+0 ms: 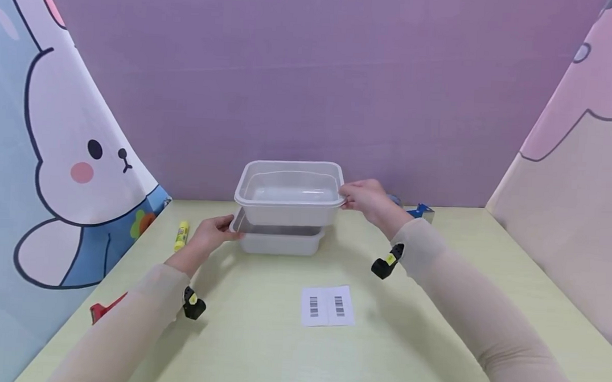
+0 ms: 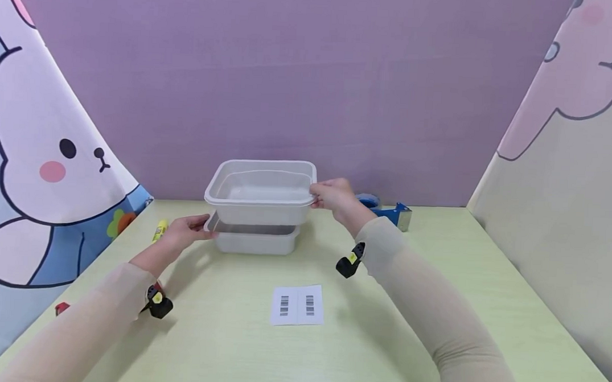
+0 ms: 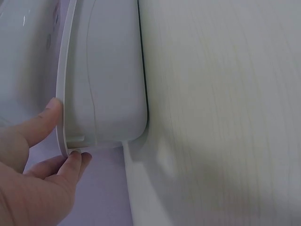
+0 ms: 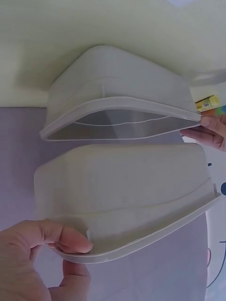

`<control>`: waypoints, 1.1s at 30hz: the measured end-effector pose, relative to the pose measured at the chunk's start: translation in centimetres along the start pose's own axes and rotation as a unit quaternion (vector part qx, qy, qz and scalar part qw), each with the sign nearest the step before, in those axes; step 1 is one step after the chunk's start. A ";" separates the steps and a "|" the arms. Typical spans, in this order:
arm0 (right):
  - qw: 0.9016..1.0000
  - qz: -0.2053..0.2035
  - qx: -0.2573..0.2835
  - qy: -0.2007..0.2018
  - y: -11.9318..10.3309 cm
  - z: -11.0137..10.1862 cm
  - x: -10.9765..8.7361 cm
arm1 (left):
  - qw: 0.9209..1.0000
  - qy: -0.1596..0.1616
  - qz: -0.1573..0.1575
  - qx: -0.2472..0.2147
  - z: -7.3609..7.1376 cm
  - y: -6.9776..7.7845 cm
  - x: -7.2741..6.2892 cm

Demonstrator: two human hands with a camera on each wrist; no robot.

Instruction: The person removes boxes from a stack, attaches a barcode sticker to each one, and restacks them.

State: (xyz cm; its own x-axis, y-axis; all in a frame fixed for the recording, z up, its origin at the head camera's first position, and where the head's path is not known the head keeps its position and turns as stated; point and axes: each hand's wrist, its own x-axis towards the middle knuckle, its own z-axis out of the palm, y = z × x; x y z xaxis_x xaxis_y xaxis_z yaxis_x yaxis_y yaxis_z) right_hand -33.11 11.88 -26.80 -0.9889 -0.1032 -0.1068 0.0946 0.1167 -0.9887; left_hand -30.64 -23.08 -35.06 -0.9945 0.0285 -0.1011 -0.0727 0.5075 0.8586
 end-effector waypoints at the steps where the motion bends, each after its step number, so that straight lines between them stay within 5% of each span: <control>1: 1.000 0.001 -0.008 -0.001 -0.1 -0.3 -0.2 | 1.000 0.000 -0.001 0.000 0.0 0.0 0.0; 10: 0.998 0.010 -0.062 0.011 -0.2 -3.3 -1.1 | 1.000 0.010 -0.012 0.004 -0.2 -0.2 0.0; 18: 0.998 0.007 -0.062 0.009 0.7 -6.3 -2.0 | 0.999 0.015 -0.037 0.008 -0.1 -0.1 -0.1; 33: 0.998 -0.016 -0.054 -0.003 2.7 -12.4 -4.2 | 0.999 0.019 -0.036 0.016 0.0 -0.1 -0.3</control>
State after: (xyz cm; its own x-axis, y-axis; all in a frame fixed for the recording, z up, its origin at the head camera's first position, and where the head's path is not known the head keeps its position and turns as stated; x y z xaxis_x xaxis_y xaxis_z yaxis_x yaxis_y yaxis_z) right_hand -30.15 24.90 -27.67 -0.9905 -0.1147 -0.0759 0.0494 0.2184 -0.9746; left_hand -30.37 -23.18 -35.14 -0.9890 -0.0411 -0.1424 -0.1422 0.5339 0.8335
